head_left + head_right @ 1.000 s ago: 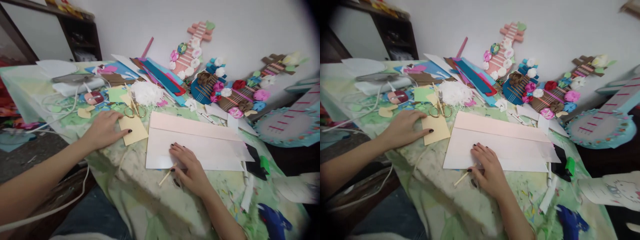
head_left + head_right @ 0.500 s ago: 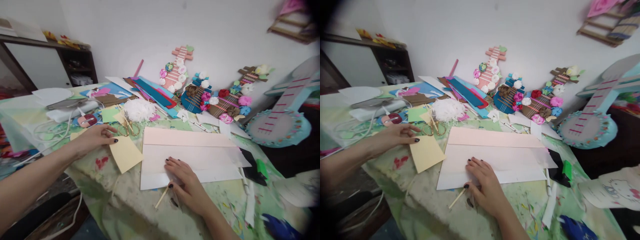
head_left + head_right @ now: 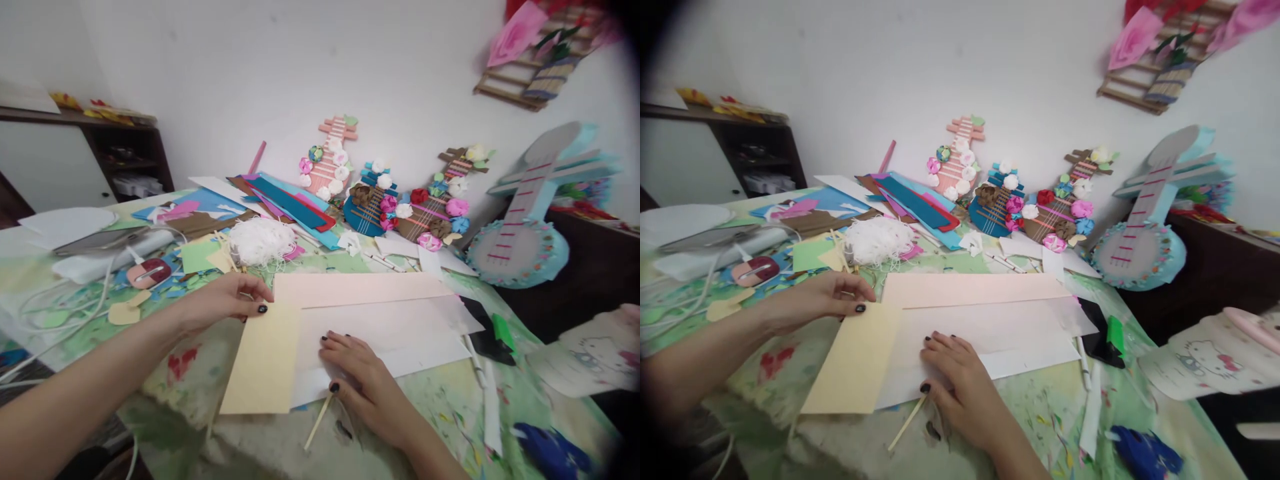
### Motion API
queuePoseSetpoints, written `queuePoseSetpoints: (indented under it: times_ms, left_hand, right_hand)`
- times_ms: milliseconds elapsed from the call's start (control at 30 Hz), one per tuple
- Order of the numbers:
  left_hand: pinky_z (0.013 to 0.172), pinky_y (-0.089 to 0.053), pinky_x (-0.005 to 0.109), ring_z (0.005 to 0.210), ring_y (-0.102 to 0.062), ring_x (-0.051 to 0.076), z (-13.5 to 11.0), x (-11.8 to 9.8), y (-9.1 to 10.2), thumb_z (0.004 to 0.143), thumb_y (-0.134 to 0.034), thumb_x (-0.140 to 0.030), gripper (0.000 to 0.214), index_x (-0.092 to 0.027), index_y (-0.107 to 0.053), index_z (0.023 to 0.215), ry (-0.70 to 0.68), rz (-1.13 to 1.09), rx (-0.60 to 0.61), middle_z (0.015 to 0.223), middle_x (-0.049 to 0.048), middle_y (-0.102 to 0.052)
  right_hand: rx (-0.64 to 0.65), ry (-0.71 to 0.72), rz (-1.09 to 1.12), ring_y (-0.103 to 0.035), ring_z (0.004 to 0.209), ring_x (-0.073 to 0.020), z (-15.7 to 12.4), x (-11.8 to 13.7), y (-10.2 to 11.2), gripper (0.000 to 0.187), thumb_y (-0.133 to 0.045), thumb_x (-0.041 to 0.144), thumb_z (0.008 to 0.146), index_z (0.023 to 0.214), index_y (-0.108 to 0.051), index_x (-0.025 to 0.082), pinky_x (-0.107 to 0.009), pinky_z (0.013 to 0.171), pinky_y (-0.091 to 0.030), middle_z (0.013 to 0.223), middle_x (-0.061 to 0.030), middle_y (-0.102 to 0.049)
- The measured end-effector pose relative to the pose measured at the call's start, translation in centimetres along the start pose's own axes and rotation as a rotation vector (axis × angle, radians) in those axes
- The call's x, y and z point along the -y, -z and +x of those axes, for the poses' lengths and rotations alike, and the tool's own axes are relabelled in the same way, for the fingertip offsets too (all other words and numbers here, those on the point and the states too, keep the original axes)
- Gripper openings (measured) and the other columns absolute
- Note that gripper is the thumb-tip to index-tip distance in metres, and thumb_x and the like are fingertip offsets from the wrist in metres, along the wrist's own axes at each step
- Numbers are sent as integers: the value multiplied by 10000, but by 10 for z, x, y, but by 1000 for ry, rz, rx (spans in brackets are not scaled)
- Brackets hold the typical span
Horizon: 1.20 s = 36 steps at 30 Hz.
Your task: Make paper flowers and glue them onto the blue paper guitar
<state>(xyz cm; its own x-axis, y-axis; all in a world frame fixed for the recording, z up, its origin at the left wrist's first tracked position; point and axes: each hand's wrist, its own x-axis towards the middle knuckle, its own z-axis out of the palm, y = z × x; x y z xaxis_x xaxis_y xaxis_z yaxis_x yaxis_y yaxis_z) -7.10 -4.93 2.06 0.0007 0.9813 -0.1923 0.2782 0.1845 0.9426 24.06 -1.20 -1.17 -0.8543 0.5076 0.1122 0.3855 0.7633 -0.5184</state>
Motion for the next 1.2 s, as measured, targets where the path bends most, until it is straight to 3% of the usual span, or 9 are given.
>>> queuePoseSetpoints:
  times_ms: [133,300,533,633,700,833,900,1000,1200]
  left_hand:
    - [528,-414,188,579,-523,82,25,-10,-13,654,-732,-350,302,-155,-644,868,-22,-31,33,724,-21,-569]
    - [560,-492,247,563,-627,137,48,-5,-33,592,-727,-311,296,-145,-601,802,46,-34,43,669,-10,-611]
    - [457,-455,262,467,-607,170,49,1,-35,649,-615,-258,158,-184,-555,775,28,236,35,557,-16,-626]
    - [576,-486,301,591,-635,193,50,0,-27,731,-518,-235,98,-193,-597,770,-135,594,-84,640,18,-670]
    - [751,-496,356,820,-654,237,58,2,-18,782,-476,-226,180,-188,-644,834,-300,846,-227,838,66,-708]
    - [1045,-320,495,1308,-392,326,92,14,3,840,-453,-220,409,-184,-580,1228,-631,1192,-336,1331,128,-553]
    - [1061,-246,576,1357,-296,371,112,19,15,851,-481,-287,451,-219,-539,1293,-630,1323,-310,1399,120,-492]
    - [1006,-261,635,1316,-321,406,136,19,31,877,-448,-328,426,-251,-547,1284,-487,1438,-295,1406,104,-487]
    - [867,-399,584,1223,-404,393,161,16,67,878,-391,-223,386,-199,-599,1203,-311,1504,-323,1381,165,-476]
  right_hand:
    - [6,-5,4,-373,1368,-201,2,3,4,370,-457,345,939,1286,-544,249,-449,1140,-266,1384,-80,-530]
    - [-35,-6,-5,-456,1310,-173,4,9,10,322,-420,270,955,1210,-615,287,-411,1107,-324,1310,-53,-600]
    - [-160,-47,-24,-583,1184,-201,0,7,7,261,-446,255,931,995,-698,244,-426,1048,-396,1088,-57,-720]
    - [-156,-33,-36,-616,1131,-185,-2,11,7,217,-479,240,913,927,-696,250,-402,1046,-392,1008,-37,-740]
    - [-154,-21,-67,-621,1117,-183,-3,13,7,187,-505,230,895,940,-685,255,-425,1073,-349,1007,-29,-737]
    - [-145,0,-112,-607,1131,-183,-3,15,6,204,-513,207,881,1004,-668,257,-450,1077,-317,1050,-37,-725]
    - [-148,7,-109,-600,1143,-183,-2,14,5,210,-523,202,873,1020,-664,254,-435,1066,-333,1064,-45,-721]
    - [-156,3,-95,-599,1146,-183,-1,14,5,217,-521,197,875,1027,-664,258,-420,1067,-332,1072,-47,-720]
    - [-122,-2,-81,-591,1159,-189,-1,10,4,224,-517,198,876,1040,-657,260,-424,1079,-312,1080,-41,-719]
